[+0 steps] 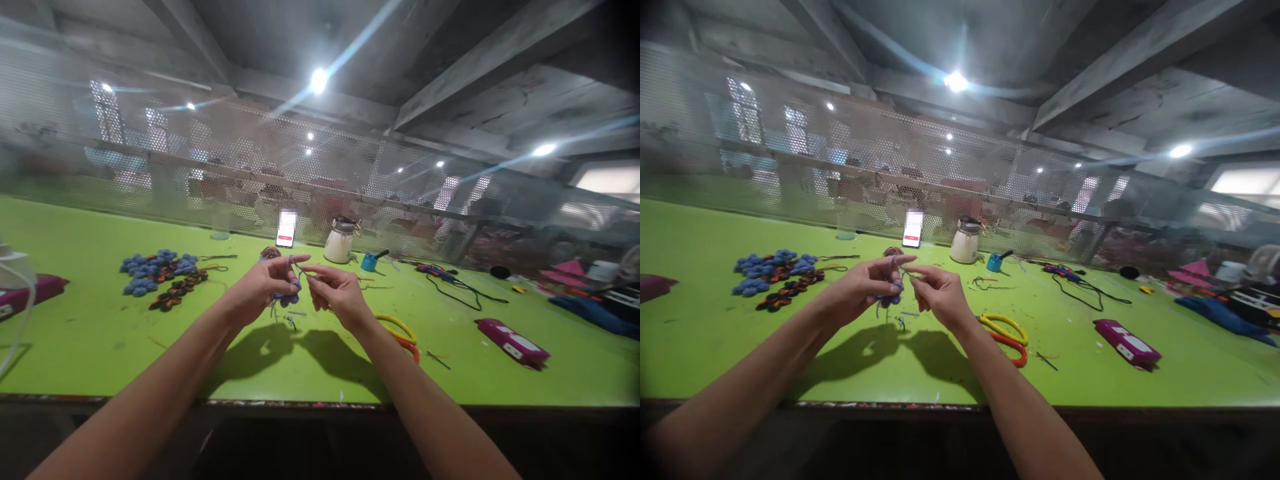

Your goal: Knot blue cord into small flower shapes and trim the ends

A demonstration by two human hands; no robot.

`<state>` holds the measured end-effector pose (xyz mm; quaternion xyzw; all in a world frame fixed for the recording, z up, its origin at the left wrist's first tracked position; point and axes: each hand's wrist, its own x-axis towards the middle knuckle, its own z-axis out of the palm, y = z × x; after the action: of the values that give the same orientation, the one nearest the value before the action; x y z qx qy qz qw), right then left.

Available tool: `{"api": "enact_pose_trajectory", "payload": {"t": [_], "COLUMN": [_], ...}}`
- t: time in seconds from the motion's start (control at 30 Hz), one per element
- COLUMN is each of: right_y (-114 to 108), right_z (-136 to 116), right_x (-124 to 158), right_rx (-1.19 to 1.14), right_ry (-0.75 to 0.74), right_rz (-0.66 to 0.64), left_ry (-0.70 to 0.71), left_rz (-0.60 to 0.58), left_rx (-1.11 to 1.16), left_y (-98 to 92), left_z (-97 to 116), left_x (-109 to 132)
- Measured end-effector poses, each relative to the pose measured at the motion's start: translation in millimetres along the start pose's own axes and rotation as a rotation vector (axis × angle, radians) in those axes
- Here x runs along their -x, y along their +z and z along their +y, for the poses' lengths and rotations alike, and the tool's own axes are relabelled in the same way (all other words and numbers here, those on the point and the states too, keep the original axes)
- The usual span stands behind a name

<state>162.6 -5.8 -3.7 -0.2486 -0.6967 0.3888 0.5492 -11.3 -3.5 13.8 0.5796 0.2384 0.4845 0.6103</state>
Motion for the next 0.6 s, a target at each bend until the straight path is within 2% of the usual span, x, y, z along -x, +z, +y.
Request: {"api": "enact_pose_trajectory", "payload": {"t": [0.13,0.27,0.4,0.5,0.6], "right_y": [1.9,4.6,5.7,6.2,6.3], "right_z": [0.6,3.1,6.8,7.7,5.5], "right_x": [-0.9,-2.1,-2.6,-2.1,-1.0], "right_rx": [-0.001,-0.140,-0.285,-0.360,-0.433], "right_ry": [0.092,0.212,0.327,0.373,0.420], "right_rz": [-0.025,0.054,0.134,0.120,0.100], "left_ry": [0.062,0.139,0.177,0.146,0.096], "left_rz": [0.053,0.068,0.016,-0.017,-0.003], "left_rx": [-0.264,-0.481,-0.399,-0.290,-0.194], "left_y": [5.2,8.0,6.2,5.1,5.5], "left_z": [0.1,-2.0,-6.3,-8.0,-6.7], "left_x": [-0.6,-1.4,-2.8,-2.9,-2.0]}}
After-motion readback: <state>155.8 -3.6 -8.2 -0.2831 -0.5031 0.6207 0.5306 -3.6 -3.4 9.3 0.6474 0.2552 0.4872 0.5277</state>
